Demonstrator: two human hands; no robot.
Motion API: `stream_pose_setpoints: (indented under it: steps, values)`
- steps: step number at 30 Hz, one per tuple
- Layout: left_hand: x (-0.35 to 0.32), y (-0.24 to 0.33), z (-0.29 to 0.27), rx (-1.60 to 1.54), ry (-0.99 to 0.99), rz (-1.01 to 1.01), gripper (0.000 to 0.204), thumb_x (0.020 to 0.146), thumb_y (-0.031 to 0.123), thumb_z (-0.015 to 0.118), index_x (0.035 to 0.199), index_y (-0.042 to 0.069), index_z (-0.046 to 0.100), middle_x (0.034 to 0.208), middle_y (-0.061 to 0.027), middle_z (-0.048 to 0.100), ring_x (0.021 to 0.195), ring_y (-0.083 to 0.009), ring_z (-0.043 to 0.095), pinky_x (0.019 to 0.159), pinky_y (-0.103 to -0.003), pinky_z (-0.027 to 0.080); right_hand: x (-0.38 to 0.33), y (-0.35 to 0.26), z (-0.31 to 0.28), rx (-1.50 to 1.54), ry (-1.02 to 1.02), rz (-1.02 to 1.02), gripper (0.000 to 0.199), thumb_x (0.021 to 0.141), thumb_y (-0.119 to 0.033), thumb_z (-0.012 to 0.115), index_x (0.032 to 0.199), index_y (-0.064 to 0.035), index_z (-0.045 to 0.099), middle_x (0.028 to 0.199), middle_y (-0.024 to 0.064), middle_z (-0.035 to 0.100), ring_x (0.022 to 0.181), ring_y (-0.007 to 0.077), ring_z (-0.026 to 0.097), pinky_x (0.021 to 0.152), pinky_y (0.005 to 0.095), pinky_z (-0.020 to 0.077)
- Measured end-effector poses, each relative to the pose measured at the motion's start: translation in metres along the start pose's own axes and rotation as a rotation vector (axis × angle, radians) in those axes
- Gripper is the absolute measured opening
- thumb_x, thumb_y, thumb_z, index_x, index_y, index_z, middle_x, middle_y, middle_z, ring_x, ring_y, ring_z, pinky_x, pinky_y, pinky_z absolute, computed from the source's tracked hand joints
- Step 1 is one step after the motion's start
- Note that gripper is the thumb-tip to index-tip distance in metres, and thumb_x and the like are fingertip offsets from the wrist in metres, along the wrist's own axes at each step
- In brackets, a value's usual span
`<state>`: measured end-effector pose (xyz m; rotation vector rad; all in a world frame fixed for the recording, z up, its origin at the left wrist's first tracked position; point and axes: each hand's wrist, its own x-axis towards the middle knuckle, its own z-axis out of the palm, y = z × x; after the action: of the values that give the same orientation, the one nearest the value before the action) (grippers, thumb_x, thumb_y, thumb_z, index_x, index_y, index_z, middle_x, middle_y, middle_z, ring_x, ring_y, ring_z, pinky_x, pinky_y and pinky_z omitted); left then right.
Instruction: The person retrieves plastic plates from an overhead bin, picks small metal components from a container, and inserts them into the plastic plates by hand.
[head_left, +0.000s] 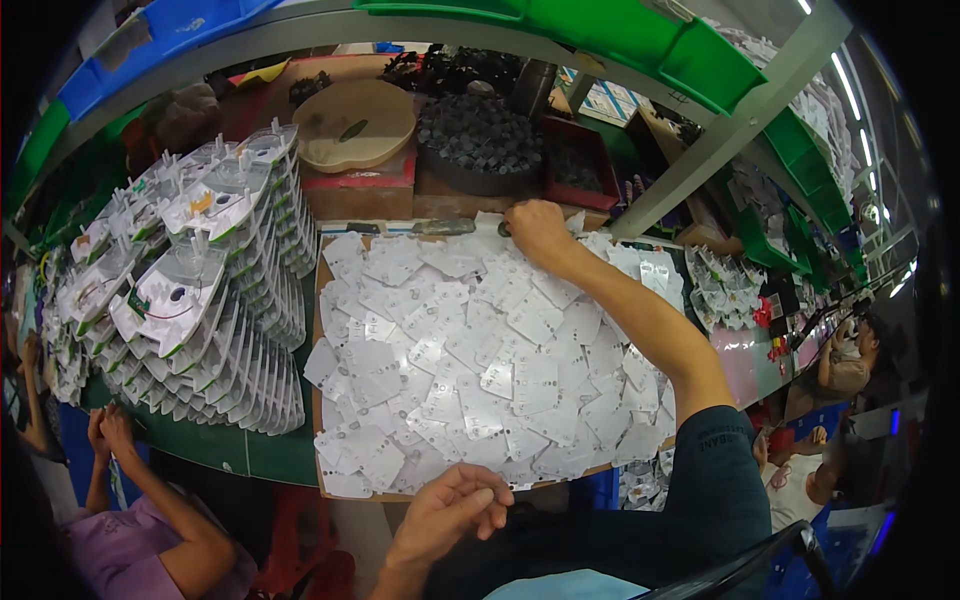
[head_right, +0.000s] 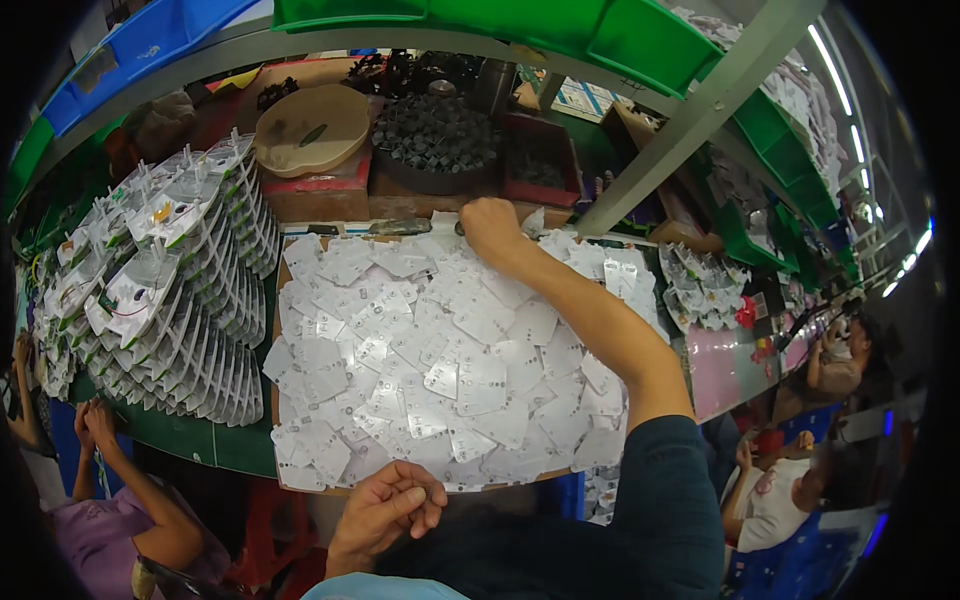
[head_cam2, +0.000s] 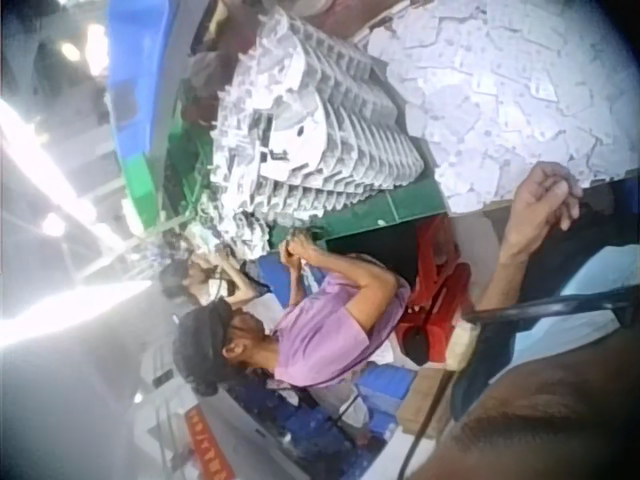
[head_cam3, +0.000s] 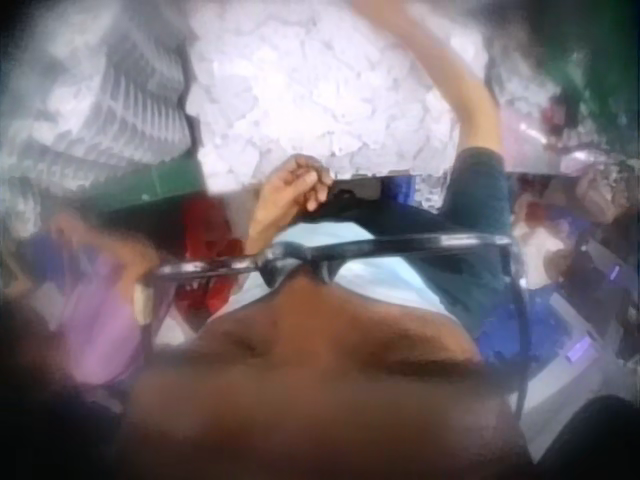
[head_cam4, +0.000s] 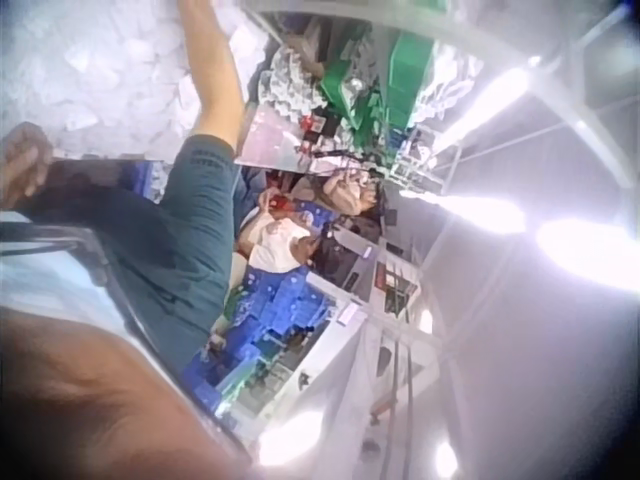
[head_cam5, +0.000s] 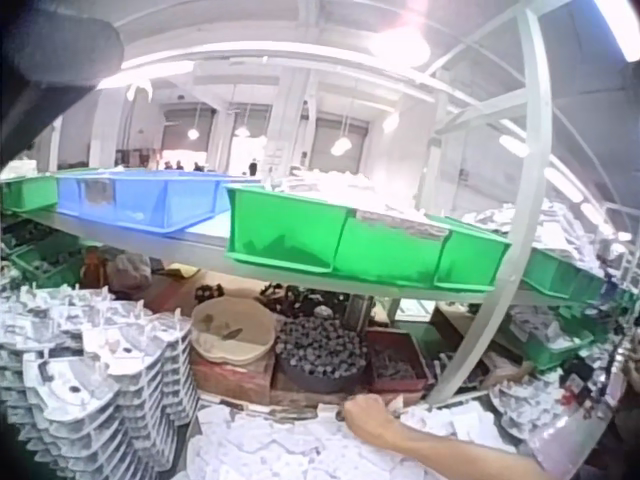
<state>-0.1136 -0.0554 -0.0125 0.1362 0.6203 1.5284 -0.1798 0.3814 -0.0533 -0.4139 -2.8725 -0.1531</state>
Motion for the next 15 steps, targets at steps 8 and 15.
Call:
stream_pose_setpoints:
  steps: [8, 15]
  values:
    - [-0.004, -0.001, 0.002, -0.007, 0.027, -0.024, 0.025, 0.101, 0.004, 0.054, 0.125, -0.004, 0.059, 0.111, -0.0132, 0.065, 0.087, -0.0158, 0.063, 0.070, -0.025, 0.052, 0.001, 0.001, -0.003, -0.041, -0.007, 0.064, 0.016, 0.079, -0.018, 0.071, 0.075, -0.0028, 0.074, 0.073, 0.0208, 0.069, 0.072, 0.0376, 0.069, 0.068, 0.0469, 0.0544]
    - [-0.012, -0.006, -0.004, 0.011, -0.040, 0.026, 0.022, 0.102, 0.006, 0.054, 0.121, -0.003, 0.060, 0.108, -0.0102, 0.065, 0.084, -0.0115, 0.061, 0.068, -0.023, 0.050, 0.005, -0.006, -0.006, -0.077, -0.091, 0.141, 0.015, 0.077, -0.016, 0.068, 0.075, -0.0031, 0.074, 0.074, 0.0215, 0.070, 0.072, 0.0372, 0.070, 0.067, 0.0480, 0.0554]
